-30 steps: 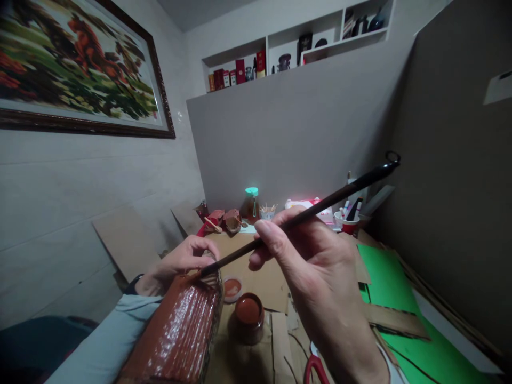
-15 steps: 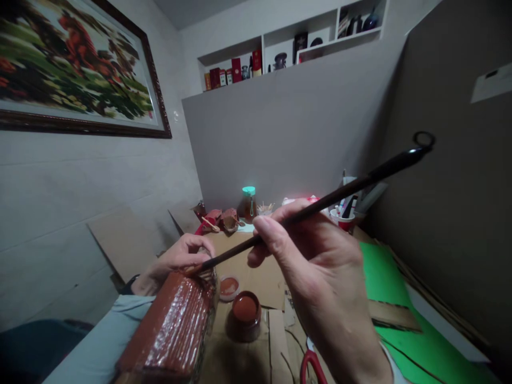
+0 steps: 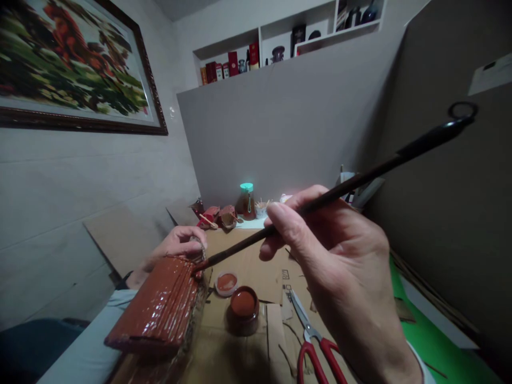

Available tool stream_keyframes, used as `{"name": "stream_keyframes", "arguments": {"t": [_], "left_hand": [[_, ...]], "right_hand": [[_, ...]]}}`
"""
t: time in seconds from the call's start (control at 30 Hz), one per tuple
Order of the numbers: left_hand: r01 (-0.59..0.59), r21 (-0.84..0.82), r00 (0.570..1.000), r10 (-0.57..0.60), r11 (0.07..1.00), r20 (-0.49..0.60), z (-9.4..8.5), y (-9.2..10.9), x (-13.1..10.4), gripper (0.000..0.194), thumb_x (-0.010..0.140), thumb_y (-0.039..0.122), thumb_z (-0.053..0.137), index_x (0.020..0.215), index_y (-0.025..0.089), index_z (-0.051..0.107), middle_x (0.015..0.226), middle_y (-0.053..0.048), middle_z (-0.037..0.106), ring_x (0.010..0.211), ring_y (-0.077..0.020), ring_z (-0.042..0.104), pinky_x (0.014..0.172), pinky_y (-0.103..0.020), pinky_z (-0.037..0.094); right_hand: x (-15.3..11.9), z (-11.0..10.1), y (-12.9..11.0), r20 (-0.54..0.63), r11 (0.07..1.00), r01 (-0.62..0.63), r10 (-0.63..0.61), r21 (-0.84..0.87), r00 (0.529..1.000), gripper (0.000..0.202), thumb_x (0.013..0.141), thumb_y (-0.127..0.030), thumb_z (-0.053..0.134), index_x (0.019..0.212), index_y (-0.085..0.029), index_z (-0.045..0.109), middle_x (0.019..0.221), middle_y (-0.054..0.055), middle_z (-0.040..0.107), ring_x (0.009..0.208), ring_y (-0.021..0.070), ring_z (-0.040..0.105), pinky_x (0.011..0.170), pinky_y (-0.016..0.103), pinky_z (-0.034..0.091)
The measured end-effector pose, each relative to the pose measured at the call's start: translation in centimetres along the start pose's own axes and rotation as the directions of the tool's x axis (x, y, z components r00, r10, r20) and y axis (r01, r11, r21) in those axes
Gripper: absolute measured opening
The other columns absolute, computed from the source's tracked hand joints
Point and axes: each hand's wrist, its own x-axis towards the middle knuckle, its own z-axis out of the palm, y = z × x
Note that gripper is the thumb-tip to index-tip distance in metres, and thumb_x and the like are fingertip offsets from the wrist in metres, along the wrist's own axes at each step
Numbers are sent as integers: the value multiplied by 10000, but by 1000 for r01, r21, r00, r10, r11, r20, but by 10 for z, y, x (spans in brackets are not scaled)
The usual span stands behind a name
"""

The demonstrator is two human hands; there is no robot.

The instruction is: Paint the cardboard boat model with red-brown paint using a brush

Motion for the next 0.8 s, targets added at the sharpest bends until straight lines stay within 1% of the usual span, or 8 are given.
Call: {"name": "stream_keyframes", "arguments": {"t": [0.1,0.2,0.3,0.43,0.57,0.67,0.73,0.8], "left_hand": [[-13,-8,1000,13,1000,-4,-1,-2,1,231,715,366,842,743,157,748,639,5,610,551,-88,513,554,-220,435],[-14,3,1000,14,1000,-1,-1,-2,1,228,711,358,846,739,153,751,656,-1,626,560,-91,523,568,-227,441],[-9,25,1000,9,1000,-4,-2,0,0,205,726,338,837,751,152,756,680,0,641,575,-90,535,591,-231,446],[-12,39,1000,13,999,-28,-2,1,0,156,746,304,823,760,164,756,669,18,639,604,-92,562,627,-229,452],[-13,35,998,15,999,-54,-3,-2,1,152,757,299,813,763,163,746,673,14,650,609,-102,583,618,-233,453],[-15,27,998,17,1000,-62,-6,-4,2,156,765,307,806,766,167,738,671,10,662,604,-109,595,612,-239,461],[-17,28,998,19,999,-63,-8,-6,3,170,757,318,812,757,166,736,664,9,664,593,-108,592,606,-239,464],[-20,36,998,22,999,-64,-10,-7,4,181,747,325,820,751,164,737,662,6,665,595,-111,591,606,-240,467]], "right_hand": [[-2,4,-2,-18,999,49,-49,-6,999,202,911,-374,755,811,-226,661,698,-10,695,657,149,690,627,223,541],[-5,10,-3,-30,994,105,-105,-30,994,182,910,-318,758,790,-216,668,658,-20,668,616,120,673,562,181,536],[-8,13,-5,6,991,136,-136,-6,991,139,914,-261,753,806,-206,685,655,-22,666,579,98,657,518,148,538],[-10,14,-8,65,989,147,-147,-4,987,71,920,-239,747,866,-225,702,672,-41,679,567,74,654,512,107,540],[-12,15,-9,128,990,133,-138,48,982,80,896,-247,763,863,-233,692,609,-48,660,509,97,658,461,123,541],[-15,15,-11,79,993,101,-105,59,991,108,866,-264,784,828,-229,689,566,-36,648,469,118,646,399,139,523],[-16,15,-13,31,997,71,-72,29,997,120,826,-270,817,819,-238,702,601,-33,665,456,111,636,383,139,511],[-16,12,-15,10,999,47,-47,11,999,136,802,-291,838,802,-246,710,675,-28,686,450,103,630,385,152,515]]}}
